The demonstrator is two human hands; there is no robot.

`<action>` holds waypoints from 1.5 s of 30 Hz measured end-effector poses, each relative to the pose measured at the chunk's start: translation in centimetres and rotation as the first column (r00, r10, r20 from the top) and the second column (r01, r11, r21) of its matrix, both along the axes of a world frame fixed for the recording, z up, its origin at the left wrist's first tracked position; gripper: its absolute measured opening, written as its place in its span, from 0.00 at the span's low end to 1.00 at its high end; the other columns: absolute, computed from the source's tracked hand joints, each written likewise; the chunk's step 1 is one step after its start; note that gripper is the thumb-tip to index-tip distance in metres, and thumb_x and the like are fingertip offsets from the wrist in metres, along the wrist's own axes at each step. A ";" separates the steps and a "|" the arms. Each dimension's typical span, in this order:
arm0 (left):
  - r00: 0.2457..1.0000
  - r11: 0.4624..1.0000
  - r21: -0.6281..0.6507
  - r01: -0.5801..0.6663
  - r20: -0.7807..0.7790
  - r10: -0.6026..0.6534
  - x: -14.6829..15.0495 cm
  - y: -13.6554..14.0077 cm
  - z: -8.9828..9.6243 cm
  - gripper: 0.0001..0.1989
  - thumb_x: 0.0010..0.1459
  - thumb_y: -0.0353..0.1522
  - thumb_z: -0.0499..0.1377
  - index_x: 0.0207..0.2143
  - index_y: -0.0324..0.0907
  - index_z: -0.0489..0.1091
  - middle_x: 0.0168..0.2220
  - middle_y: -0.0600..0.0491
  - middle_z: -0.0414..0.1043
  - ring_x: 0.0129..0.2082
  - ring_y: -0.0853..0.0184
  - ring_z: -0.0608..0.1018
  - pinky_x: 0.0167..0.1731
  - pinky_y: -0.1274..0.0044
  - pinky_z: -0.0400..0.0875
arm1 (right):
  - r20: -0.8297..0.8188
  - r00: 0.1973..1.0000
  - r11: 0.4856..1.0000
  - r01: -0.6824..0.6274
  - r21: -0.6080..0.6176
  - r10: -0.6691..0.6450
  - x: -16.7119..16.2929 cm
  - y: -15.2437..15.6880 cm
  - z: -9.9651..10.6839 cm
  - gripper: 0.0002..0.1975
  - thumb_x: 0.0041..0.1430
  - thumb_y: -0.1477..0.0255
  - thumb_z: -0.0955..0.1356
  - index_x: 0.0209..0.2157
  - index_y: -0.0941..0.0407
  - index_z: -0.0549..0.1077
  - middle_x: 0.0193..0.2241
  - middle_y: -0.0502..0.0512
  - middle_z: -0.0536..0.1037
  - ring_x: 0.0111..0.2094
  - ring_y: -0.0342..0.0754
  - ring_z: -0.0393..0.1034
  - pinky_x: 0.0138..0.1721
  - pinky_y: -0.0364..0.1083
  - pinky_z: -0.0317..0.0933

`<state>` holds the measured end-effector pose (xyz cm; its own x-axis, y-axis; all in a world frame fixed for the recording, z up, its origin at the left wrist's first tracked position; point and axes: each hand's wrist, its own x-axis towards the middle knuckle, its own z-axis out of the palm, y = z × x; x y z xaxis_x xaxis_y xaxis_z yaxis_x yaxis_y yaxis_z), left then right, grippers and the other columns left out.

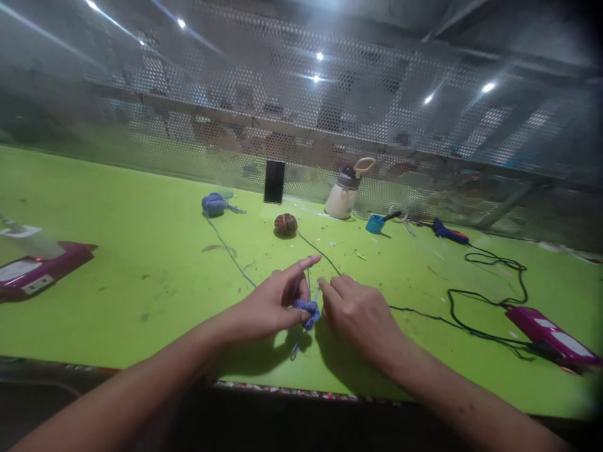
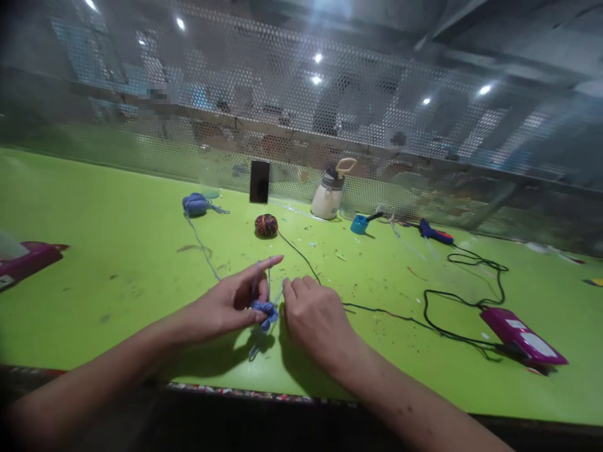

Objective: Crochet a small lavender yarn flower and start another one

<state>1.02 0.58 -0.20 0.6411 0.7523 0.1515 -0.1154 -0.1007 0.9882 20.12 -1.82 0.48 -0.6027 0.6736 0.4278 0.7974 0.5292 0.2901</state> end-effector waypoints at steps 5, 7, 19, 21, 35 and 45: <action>0.968 0.884 0.446 -0.138 -0.128 0.216 0.4 -0.8 -0.7 0.39 0.55 0.22 0.55 0.66 0.46 0.46 0.31 0.56 0.61 0.32 0.68 0.68 0.38 0.69 0.69 | -0.334 0.939 0.996 0.091 0.001 -0.085 -1.0 0.2 -1.1 0.15 0.62 0.77 0.60 0.42 0.67 0.76 0.25 0.61 0.74 0.25 0.50 0.63 0.25 0.47 0.48; 0.949 0.756 0.636 -0.152 -0.120 0.291 0.5 -1.0 -1.2 0.37 0.57 0.21 0.52 0.66 0.47 0.45 0.32 0.54 0.63 0.32 0.67 0.68 0.38 0.69 0.69 | -0.398 0.911 0.993 0.114 -0.013 -0.110 -1.2 0.5 -1.5 0.15 0.64 0.77 0.59 0.38 0.65 0.78 0.24 0.60 0.74 0.25 0.49 0.63 0.26 0.47 0.49; 0.911 0.502 0.854 -0.136 -0.092 0.403 1.2 -1.4 -2.2 0.33 0.57 0.21 0.51 0.65 0.36 0.49 0.35 0.46 0.69 0.33 0.62 0.70 0.33 0.67 0.71 | -0.904 0.148 0.834 -0.348 -0.428 -0.402 -2.6 1.3 0.4 0.24 0.63 0.56 0.63 0.31 0.63 0.78 0.12 0.41 0.55 0.13 0.37 0.45 0.15 0.40 0.44; 0.912 0.760 0.602 -0.243 -0.126 0.391 1.0 -1.0 -1.5 0.33 0.56 0.23 0.54 0.64 0.35 0.52 0.30 0.51 0.67 0.30 0.66 0.71 0.34 0.69 0.71 | -0.821 -0.189 0.750 -0.551 -0.366 -0.539 -3.1 1.1 1.0 0.21 0.53 0.56 0.72 0.34 0.63 0.79 0.16 0.44 0.63 0.15 0.36 0.51 0.17 0.39 0.50; 0.901 0.860 0.408 -0.306 -0.167 0.400 1.1 -0.3 -1.2 0.29 0.54 0.26 0.59 0.60 0.42 0.62 0.35 0.50 0.74 0.31 0.66 0.74 0.34 0.71 0.72 | -0.928 -0.023 0.830 -0.457 -0.320 -0.371 -2.6 -0.1 -0.9 0.20 0.59 0.56 0.68 0.40 0.59 0.80 0.34 0.60 0.80 0.32 0.48 0.74 0.30 0.47 0.67; 0.973 0.975 0.175 -0.138 -0.159 0.166 -0.1 -1.2 -1.1 0.20 0.56 0.29 0.58 0.52 0.39 0.71 0.38 0.44 0.79 0.34 0.62 0.79 0.33 0.70 0.74 | -0.902 -0.141 0.846 -0.430 -0.316 -0.408 -2.2 0.7 -2.2 0.26 0.59 0.52 0.65 0.42 0.61 0.76 0.32 0.59 0.80 0.28 0.46 0.73 0.24 0.44 0.65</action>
